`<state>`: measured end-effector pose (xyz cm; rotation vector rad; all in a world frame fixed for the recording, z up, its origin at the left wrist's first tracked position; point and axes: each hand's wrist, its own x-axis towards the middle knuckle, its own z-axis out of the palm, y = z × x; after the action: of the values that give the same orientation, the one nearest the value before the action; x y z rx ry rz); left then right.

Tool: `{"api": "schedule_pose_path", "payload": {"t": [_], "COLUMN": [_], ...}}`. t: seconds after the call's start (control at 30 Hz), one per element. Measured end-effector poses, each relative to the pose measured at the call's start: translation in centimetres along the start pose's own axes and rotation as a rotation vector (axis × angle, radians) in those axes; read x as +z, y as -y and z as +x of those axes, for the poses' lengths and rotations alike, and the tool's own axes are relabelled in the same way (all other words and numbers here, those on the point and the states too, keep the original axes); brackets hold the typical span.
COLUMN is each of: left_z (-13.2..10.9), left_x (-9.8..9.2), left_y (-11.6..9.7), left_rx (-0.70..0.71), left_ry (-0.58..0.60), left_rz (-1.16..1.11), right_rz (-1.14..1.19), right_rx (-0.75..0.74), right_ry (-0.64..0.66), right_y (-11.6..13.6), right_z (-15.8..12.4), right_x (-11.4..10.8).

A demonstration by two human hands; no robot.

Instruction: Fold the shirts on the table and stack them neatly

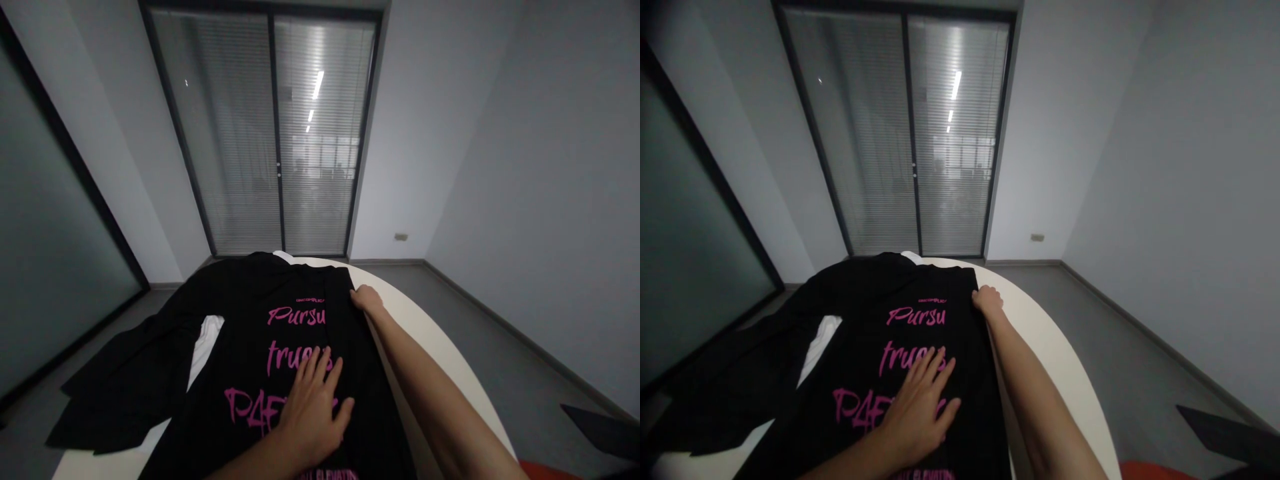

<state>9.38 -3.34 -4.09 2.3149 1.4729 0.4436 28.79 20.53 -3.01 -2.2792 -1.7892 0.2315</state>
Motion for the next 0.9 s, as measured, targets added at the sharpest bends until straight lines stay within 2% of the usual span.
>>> {"api": "schedule_pose_path", "payload": {"t": [0.13,0.3,0.67,0.8,0.9], "left_z": [0.2,0.9,3.9,4.3,4.1], "left_x": [-0.3,-0.4,0.3,1.0,0.7], "left_y": [-0.3,-0.2,1.1,1.3,1.2], "left_rx": [0.007,0.009,0.022,0.035,0.1], "left_ry": [0.042,0.063,0.012,-0.031,-0.084], "left_rz": [0.039,0.067,0.065,0.09,0.096], "right_rz": [0.063,0.128,0.191,0.195,0.214], "right_rx": [-0.067,-0.061,-0.058,-0.093,-0.157], "right_ry": [0.039,-0.011,-0.064,-0.051,-0.04], "right_y": [-0.9,-1.2,-1.0,-1.3,-2.0], "right_z": [0.6,1.1,4.4,5.2,5.0], "right_x": [0.4,0.7,1.5,2.2,2.4]}}
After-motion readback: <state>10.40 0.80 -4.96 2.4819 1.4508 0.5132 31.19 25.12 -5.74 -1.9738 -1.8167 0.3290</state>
